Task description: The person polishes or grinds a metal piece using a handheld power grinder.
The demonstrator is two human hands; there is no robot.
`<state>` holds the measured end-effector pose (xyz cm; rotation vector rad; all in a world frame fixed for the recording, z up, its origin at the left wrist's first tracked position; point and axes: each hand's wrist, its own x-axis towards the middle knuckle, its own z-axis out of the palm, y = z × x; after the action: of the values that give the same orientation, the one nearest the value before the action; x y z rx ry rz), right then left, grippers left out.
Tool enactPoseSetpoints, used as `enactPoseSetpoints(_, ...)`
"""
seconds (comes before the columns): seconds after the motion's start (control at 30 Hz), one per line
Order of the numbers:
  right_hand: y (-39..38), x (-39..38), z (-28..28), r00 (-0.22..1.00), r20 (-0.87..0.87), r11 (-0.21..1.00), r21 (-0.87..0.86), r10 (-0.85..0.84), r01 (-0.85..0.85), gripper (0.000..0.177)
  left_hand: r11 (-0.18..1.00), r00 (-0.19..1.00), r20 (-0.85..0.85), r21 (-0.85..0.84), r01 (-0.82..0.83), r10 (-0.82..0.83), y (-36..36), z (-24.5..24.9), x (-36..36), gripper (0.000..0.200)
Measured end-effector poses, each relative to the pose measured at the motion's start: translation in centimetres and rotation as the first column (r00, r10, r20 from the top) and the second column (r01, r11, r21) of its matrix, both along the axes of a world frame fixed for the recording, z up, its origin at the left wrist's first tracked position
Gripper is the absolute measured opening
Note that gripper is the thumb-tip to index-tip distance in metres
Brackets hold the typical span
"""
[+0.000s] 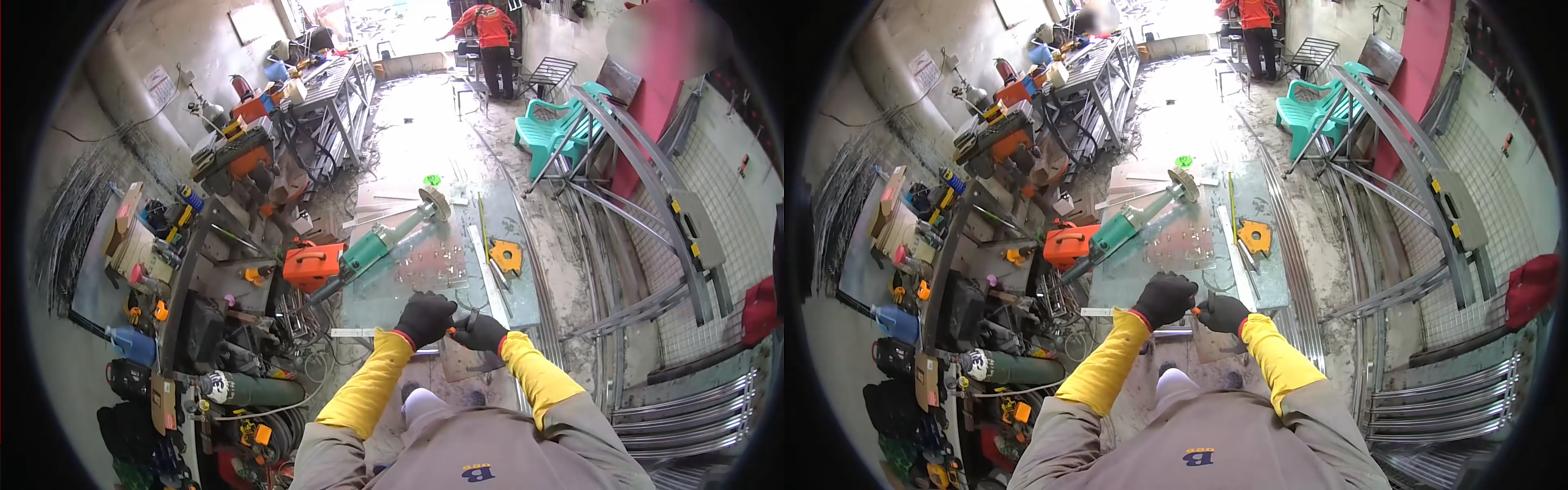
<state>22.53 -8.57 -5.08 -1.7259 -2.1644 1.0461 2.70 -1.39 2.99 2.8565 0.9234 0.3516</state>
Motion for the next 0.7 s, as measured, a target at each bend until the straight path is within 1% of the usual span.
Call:
enactPoseSetpoints(0.03,0.0,0.0,0.6,1.0,-0.01,0.997,-0.071,0.016,-0.017,0.035,0.988,0.987,0.037,0.022,0.156,-0.156,0.5,0.0,-0.1,0.019)
enactPoseSetpoints(0.07,-0.1,-0.1,1.0,1.0,-0.009,0.998,-0.067,0.015,-0.016,0.035,0.987,0.987,0.036,0.026,0.157,-0.157,0.5,-0.1,-0.2,0.019)
enactPoseSetpoints(0.13,-0.4,-0.1,1.1,1.0,-0.018,0.997,-0.071,-0.007,0.005,0.032,0.996,0.998,0.021,-0.064,0.056,-0.055,0.0,0.3,-0.1,0.024)
enactPoseSetpoints(0.17,-0.4,-0.1,0.5,1.0,-0.017,0.998,-0.065,-0.012,0.011,0.032,0.996,0.998,0.021,-0.057,0.061,-0.06,-0.4,0.4,0.0,0.024)
enactPoseSetpoints(0.23,-0.7,-0.1,-0.8,0.993,-0.119,0.982,0.187,0.011,0.012,0.034,0.98,0.977,0.086,-0.067,-0.189,0.194,-2.7,2.5,0.7,0.033)
enactPoseSetpoints(0.27,-0.6,0.0,-1.2,0.979,-0.203,0.977,0.211,0.019,0.025,0.034,0.96,0.957,0.065,-0.029,-0.28,0.281,-2.9,1.5,1.1,0.039)
enactPoseSetpoints(0.3,-0.7,-0.1,-1.1,0.979,-0.204,0.978,0.209,0.017,0.027,0.034,0.96,0.958,0.063,-0.031,-0.278,0.279,-3.1,1.5,1.4,0.039)
enactPoseSetpoints(0.37,-0.8,-0.1,-0.7,0.969,-0.249,0.974,0.224,0.011,0.046,0.033,0.928,0.928,-0.034,-0.018,-0.372,0.372,-3.4,1.5,1.7,0.038)
enactPoseSetpoints(0.4,-0.7,-0.1,-1.3,0.969,-0.246,0.974,0.224,0.014,0.043,0.033,0.927,0.927,-0.032,-0.019,-0.375,0.374,-3.4,1.2,1.9,0.038)
enactPoseSetpoints(0.47,-0.3,0.0,-2.3,0.988,-0.156,0.99,0.136,-0.017,0.038,0.033,0.94,0.934,-0.109,0.073,-0.333,0.339,-2.9,0.2,2.1,0.033)
enactPoseSetpoints(0.5,-0.3,0.0,-2.1,0.988,-0.155,0.99,0.136,-0.015,0.037,0.033,0.94,0.934,-0.108,0.073,-0.334,0.34,-2.4,0.3,1.9,0.033)
enactPoseSetpoints(0.53,-0.4,-0.1,-2.0,0.992,-0.119,0.991,0.123,-0.029,0.044,0.033,0.98,0.978,-0.094,0.086,-0.18,0.187,-1.6,0.4,1.4,0.03)
enactPoseSetpoints(0.57,-0.5,-0.2,-1.8,0.996,-0.083,0.993,0.11,-0.043,0.052,0.033,0.995,0.996,-0.082,0.101,-0.02,0.029,-1.0,0.5,1.0,0.028)
enactPoseSetpoints(0.6,-0.5,-0.3,-1.4,0.996,-0.084,0.993,0.11,-0.042,0.051,0.033,0.995,0.996,-0.083,0.101,-0.022,0.03,-0.6,0.7,0.8,0.028)
enactPoseSetpoints(0.67,-0.6,-0.3,-0.6,0.999,-0.043,0.996,0.077,-0.033,0.036,0.033,0.991,0.989,-0.104,0.073,0.111,-0.103,-0.1,1.1,0.7,0.022)
enactPoseSetpoints(0.7,-0.5,-0.2,-1.1,0.999,-0.042,0.996,0.082,-0.035,0.038,0.033,0.991,0.989,-0.103,0.078,0.113,-0.105,-0.2,1.0,0.8,0.022)
